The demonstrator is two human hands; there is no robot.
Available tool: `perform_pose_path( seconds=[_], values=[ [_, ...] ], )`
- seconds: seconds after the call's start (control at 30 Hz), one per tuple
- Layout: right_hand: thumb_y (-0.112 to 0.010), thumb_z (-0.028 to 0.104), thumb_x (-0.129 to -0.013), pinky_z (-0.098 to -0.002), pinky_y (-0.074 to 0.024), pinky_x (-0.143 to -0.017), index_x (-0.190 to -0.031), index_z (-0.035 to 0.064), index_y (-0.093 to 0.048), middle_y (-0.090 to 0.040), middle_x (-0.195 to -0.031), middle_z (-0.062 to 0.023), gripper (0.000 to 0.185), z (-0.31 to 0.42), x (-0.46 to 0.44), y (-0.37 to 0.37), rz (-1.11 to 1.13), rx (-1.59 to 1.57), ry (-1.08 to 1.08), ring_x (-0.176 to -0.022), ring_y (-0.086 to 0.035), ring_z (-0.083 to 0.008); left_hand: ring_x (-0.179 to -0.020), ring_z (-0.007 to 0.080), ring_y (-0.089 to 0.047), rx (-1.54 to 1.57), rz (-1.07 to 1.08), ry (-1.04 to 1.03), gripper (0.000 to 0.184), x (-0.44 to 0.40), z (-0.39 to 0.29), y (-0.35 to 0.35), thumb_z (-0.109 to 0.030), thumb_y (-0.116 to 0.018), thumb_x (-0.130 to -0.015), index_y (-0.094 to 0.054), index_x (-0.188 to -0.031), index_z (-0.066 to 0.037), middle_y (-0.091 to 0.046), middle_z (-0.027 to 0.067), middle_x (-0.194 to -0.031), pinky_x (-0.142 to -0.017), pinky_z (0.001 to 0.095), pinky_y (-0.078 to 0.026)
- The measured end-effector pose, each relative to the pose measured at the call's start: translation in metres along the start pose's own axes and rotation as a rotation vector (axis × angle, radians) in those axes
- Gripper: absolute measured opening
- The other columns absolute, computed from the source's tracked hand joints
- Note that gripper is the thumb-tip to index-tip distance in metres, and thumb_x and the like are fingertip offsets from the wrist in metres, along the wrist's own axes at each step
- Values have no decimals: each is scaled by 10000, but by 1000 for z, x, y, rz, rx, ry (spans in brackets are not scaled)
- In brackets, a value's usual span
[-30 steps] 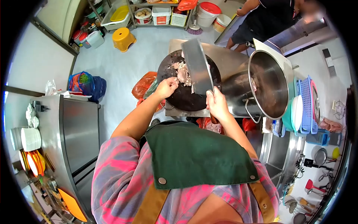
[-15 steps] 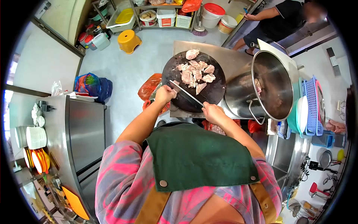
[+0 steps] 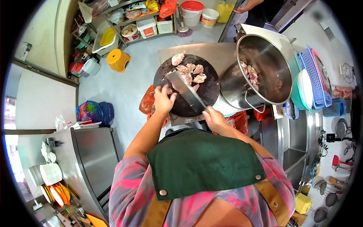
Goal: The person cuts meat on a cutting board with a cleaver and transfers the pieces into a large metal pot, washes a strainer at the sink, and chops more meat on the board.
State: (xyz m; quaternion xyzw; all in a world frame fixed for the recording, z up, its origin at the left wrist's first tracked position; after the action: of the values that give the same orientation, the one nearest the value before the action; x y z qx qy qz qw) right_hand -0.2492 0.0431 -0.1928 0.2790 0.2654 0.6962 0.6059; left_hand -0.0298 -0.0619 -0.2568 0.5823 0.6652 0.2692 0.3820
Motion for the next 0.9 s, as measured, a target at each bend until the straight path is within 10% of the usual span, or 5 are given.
perform_pose_path(
  seconds=[0.13,0.4,0.53,0.73,0.9],
  values=[
    [-417,109,-926,-269,-419,-511,-815,-1,-443,-502,-616,-37,159,-4,42,32,-210,-633,-138,-537,-482,-104,-968,367,-527,-100,252,1,360,-19,7,-20,-233,-674,-700,-557,-1024,-128,-473,161,-1105,-802,442,-470],
    [-385,57,-940,-284,-463,-511,-1175,-33,-361,-481,-728,-84,253,-29,107,93,-871,-932,212,-565,-498,-149,-645,100,-487,811,3,114,205,-91,-34,-15,-125,-649,-772,-556,-928,-28,-557,0,-805,-584,250,-433],
    [-398,62,-937,-292,-479,-515,-1248,-31,-333,-499,-782,-81,331,-34,129,113,-1032,-897,186,-570,-493,-150,-849,110,-551,929,157,-385,333,-126,-231,30,-130,-642,-805,-539,-1115,-66,-587,33,-989,-614,240,-456],
    [-403,61,-935,-284,-464,-516,-1275,-28,-325,-463,-730,-50,360,-62,156,115,-1015,-953,140,-575,-475,-138,-863,181,-580,1084,51,-193,382,-165,-263,-3,-298,-611,-862,-534,-1122,-29,-574,96,-1026,-655,304,-500],
    [-420,87,-928,-274,-450,-492,-1190,-45,-393,-440,-660,-34,295,-75,171,113,-1164,-940,15,-526,-460,-125,-876,367,-589,-301,421,-364,269,-119,-129,-126,-266,-591,-778,-571,-873,-15,-624,195,-847,-776,471,-463]
  ],
)
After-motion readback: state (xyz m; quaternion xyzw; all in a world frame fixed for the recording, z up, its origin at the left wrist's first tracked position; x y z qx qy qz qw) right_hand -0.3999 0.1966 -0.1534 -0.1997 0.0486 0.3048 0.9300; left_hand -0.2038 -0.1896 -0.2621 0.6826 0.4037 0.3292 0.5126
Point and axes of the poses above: each hand's wrist, its own x-axis away from the middle knuckle, its own y-axis out of the back of the hand, z = x × y, the point moved 3 cm from there along -x, towards the middle knuckle
